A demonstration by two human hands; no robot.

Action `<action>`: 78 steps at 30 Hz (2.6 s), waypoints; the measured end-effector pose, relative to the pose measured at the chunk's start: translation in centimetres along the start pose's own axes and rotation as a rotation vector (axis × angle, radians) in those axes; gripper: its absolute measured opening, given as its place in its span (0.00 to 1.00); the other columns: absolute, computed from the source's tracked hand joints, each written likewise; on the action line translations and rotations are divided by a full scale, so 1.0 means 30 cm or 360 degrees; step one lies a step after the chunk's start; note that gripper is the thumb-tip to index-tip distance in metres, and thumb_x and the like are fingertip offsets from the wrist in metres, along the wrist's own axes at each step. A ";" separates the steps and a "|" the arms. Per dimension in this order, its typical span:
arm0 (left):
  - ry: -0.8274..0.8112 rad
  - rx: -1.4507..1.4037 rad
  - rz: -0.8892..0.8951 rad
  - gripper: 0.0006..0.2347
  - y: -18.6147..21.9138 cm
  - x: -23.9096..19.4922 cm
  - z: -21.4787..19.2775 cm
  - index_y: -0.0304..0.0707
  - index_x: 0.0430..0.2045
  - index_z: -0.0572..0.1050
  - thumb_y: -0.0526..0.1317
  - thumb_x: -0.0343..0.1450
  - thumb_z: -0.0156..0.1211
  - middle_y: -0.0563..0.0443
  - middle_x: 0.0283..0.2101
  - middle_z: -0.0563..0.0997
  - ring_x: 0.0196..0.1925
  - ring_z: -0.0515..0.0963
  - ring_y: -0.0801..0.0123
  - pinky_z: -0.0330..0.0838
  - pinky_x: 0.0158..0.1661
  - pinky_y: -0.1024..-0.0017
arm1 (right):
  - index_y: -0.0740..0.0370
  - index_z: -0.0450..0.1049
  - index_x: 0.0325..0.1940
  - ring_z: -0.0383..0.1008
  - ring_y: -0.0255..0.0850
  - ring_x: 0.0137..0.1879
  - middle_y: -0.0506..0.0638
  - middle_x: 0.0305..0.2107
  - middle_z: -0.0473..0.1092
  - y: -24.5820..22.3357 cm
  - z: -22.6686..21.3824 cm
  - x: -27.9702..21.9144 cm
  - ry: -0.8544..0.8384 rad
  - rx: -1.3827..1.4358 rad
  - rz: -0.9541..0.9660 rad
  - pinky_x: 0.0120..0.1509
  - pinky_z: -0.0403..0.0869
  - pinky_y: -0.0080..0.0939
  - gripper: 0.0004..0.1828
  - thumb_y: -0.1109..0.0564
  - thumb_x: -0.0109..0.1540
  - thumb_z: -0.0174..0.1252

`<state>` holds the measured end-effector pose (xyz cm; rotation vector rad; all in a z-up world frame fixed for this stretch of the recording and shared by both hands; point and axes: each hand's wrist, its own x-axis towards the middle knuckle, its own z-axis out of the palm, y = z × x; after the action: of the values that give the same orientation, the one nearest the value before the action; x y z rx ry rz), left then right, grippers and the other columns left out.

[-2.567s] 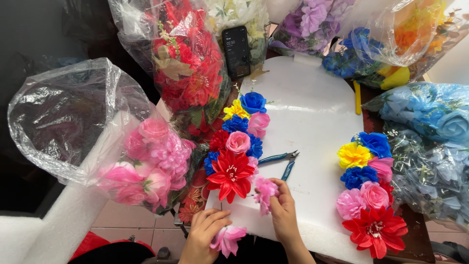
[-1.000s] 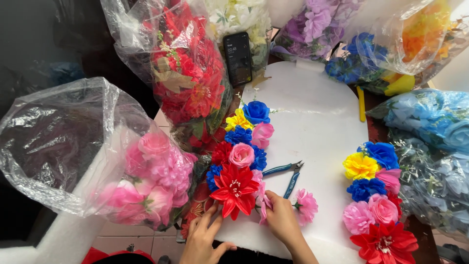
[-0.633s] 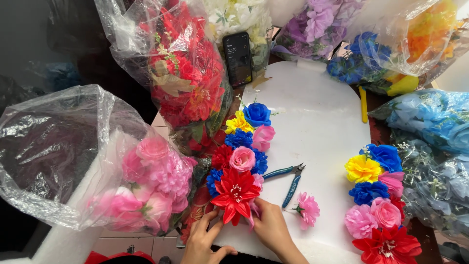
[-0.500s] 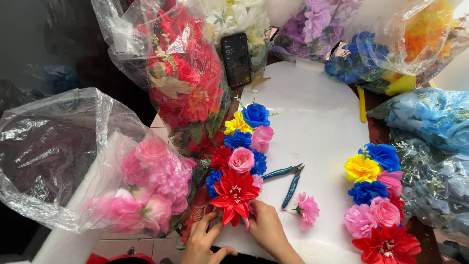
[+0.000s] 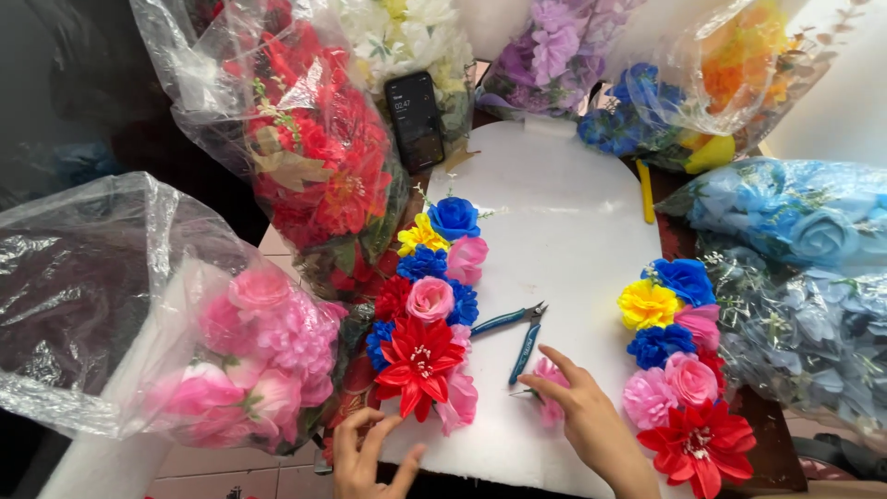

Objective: Trimming the stems of artificial flowers with pliers and arranging them on a foam template to create a floral display.

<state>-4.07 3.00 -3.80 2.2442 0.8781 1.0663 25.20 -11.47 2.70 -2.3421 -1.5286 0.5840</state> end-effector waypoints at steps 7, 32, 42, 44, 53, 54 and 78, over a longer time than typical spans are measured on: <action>0.0264 -0.0200 -0.0478 0.08 0.149 0.049 -0.047 0.44 0.37 0.84 0.39 0.67 0.65 0.52 0.44 0.76 0.47 0.80 0.66 0.76 0.51 0.69 | 0.46 0.82 0.51 0.76 0.40 0.49 0.44 0.38 0.77 -0.046 -0.020 -0.029 0.0237 0.0403 0.0192 0.53 0.72 0.40 0.18 0.62 0.60 0.59; -0.0339 -0.0507 -0.1286 0.08 0.044 0.029 -0.048 0.48 0.33 0.87 0.41 0.62 0.72 0.62 0.24 0.86 0.22 0.72 0.80 0.71 0.29 0.77 | 0.51 0.72 0.26 0.66 0.36 0.23 0.45 0.16 0.69 -0.439 0.287 -0.042 0.0125 0.0594 0.0007 0.33 0.67 0.41 0.20 0.40 0.65 0.62; 0.0486 0.0047 -0.0553 0.09 0.376 0.339 -0.593 0.48 0.41 0.81 0.40 0.69 0.65 0.59 0.35 0.81 0.37 0.78 0.76 0.68 0.48 0.80 | 0.55 0.86 0.33 0.70 0.30 0.22 0.44 0.13 0.70 -0.348 0.069 -0.108 0.0592 0.0911 0.0407 0.32 0.68 0.31 0.11 0.48 0.61 0.63; 0.1060 0.0345 -0.0320 0.08 0.357 0.406 -0.712 0.21 0.59 0.79 0.20 0.88 0.57 0.39 0.54 0.80 0.41 0.70 0.65 0.63 0.45 0.73 | 0.61 0.84 0.36 0.74 0.33 0.25 0.46 0.21 0.77 -0.331 0.043 -0.112 0.0687 0.0956 0.0439 0.34 0.83 0.33 0.13 0.50 0.61 0.62; -0.1495 0.1347 -0.1229 0.29 0.126 0.877 -0.729 0.66 0.48 0.82 0.24 0.62 0.47 0.47 0.51 0.84 0.49 0.87 0.53 0.78 0.44 0.64 | 0.57 0.84 0.36 0.72 0.30 0.22 0.47 0.13 0.73 -0.202 0.013 -0.178 0.0995 0.0805 0.0380 0.31 0.69 0.29 0.10 0.51 0.62 0.62; -0.1504 0.1348 -0.1221 0.29 0.090 0.863 -0.718 0.66 0.48 0.82 0.24 0.62 0.47 0.47 0.51 0.84 0.49 0.87 0.53 0.78 0.44 0.64 | 0.57 0.84 0.36 0.72 0.30 0.22 0.47 0.13 0.73 -0.188 0.000 -0.185 0.0998 0.0805 0.0391 0.31 0.69 0.29 0.10 0.51 0.62 0.62; -0.1729 -0.0288 -0.0390 0.12 0.512 0.701 -0.201 0.48 0.46 0.76 0.38 0.70 0.51 0.54 0.47 0.81 0.47 0.82 0.69 0.76 0.46 0.71 | 0.70 0.69 0.63 0.69 0.52 0.63 0.60 0.58 0.70 0.042 0.186 -0.544 0.2236 0.0122 0.0796 0.65 0.67 0.47 0.22 0.62 0.65 0.59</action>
<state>6.42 9.04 20.04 2.0354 0.4988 -0.2298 17.71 -26.83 0.15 -2.1021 -0.2668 -0.7985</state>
